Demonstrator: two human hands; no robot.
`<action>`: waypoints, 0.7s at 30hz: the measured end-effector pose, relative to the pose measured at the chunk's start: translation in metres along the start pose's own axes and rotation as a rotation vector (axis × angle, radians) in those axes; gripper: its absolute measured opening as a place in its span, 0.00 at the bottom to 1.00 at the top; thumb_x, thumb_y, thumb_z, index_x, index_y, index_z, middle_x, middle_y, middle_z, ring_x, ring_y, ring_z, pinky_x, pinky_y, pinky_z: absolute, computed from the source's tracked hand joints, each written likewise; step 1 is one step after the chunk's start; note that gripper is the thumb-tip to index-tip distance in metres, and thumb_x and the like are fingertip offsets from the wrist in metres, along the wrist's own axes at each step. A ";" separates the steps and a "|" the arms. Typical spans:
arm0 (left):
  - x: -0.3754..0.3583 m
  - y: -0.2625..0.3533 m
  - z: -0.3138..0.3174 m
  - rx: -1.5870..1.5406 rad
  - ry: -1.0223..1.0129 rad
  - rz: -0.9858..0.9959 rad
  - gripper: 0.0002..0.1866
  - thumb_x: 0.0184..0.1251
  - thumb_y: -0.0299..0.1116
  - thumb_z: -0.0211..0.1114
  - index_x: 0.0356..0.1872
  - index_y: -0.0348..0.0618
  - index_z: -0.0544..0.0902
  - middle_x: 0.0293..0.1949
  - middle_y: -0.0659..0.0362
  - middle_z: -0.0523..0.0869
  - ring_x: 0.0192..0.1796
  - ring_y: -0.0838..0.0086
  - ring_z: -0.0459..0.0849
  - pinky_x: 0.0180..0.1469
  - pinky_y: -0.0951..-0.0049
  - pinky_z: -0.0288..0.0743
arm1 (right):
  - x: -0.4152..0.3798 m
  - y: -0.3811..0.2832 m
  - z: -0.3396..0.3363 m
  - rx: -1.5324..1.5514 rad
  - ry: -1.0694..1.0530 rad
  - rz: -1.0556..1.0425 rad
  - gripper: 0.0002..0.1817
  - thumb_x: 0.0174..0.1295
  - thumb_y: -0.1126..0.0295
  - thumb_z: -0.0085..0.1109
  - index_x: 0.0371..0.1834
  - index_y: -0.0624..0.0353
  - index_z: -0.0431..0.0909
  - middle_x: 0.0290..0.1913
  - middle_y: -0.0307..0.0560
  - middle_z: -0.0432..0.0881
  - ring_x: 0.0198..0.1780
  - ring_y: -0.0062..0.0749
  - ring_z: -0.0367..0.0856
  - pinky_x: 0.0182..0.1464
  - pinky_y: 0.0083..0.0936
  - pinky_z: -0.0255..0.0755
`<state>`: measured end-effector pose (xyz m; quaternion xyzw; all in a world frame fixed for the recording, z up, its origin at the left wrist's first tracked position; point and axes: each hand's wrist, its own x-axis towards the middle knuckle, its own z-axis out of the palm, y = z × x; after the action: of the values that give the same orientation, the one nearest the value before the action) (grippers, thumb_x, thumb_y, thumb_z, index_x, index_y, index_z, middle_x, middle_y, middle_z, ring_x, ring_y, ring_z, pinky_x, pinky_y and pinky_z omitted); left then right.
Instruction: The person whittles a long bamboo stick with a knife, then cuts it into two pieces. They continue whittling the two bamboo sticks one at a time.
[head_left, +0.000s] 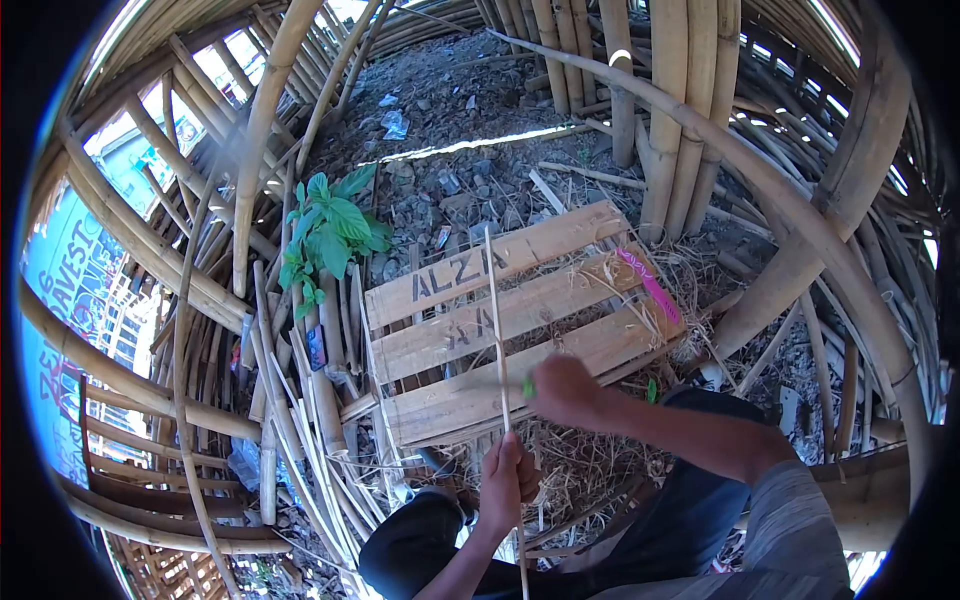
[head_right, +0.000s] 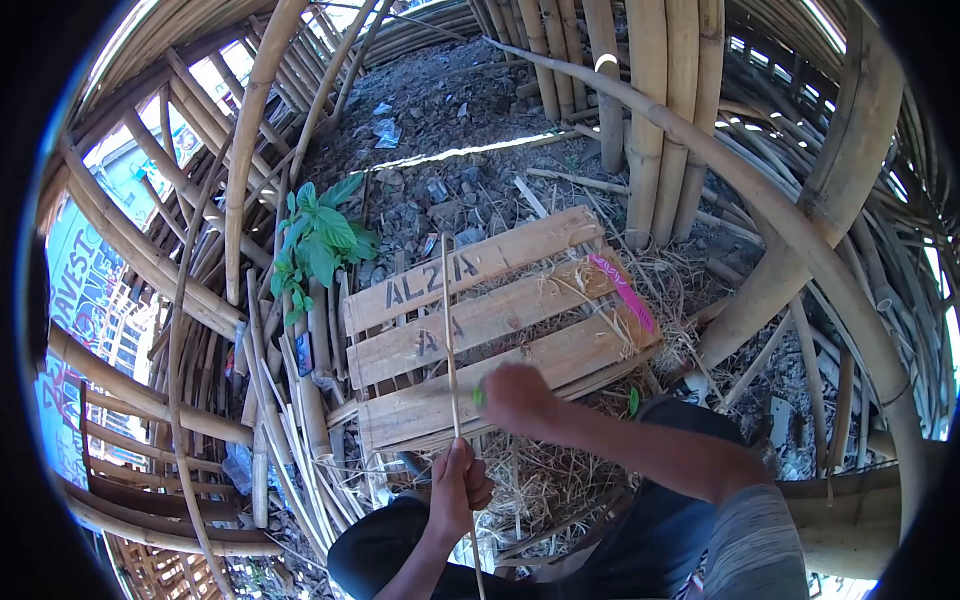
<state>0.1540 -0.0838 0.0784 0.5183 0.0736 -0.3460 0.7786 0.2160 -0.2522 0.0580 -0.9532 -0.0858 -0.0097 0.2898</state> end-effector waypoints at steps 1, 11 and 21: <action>0.003 0.000 -0.004 -0.031 0.020 -0.014 0.18 0.75 0.46 0.40 0.23 0.52 0.58 0.13 0.69 0.52 0.12 0.86 0.47 0.13 0.80 0.40 | -0.010 -0.008 0.013 -0.159 -0.029 -0.175 0.11 0.45 0.63 0.57 0.17 0.59 0.79 0.18 0.56 0.78 0.22 0.48 0.80 0.27 0.40 0.73; -0.001 -0.005 0.007 0.075 0.061 0.044 0.17 0.75 0.44 0.41 0.24 0.51 0.59 0.13 0.69 0.54 0.12 0.86 0.49 0.13 0.80 0.41 | 0.006 0.003 0.006 -0.217 0.022 -0.147 0.09 0.45 0.66 0.57 0.16 0.59 0.79 0.18 0.53 0.78 0.23 0.42 0.81 0.29 0.39 0.74; -0.011 -0.026 0.019 -0.031 0.021 -0.134 0.17 0.74 0.44 0.42 0.24 0.52 0.59 0.14 0.70 0.54 0.13 0.86 0.50 0.13 0.80 0.41 | 0.046 0.047 -0.053 -0.158 0.108 0.331 0.11 0.51 0.66 0.55 0.19 0.60 0.79 0.20 0.55 0.79 0.26 0.46 0.81 0.29 0.37 0.74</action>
<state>0.1254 -0.1007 0.0722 0.5034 0.1218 -0.3909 0.7609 0.2704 -0.3126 0.0795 -0.9721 0.0889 -0.0197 0.2160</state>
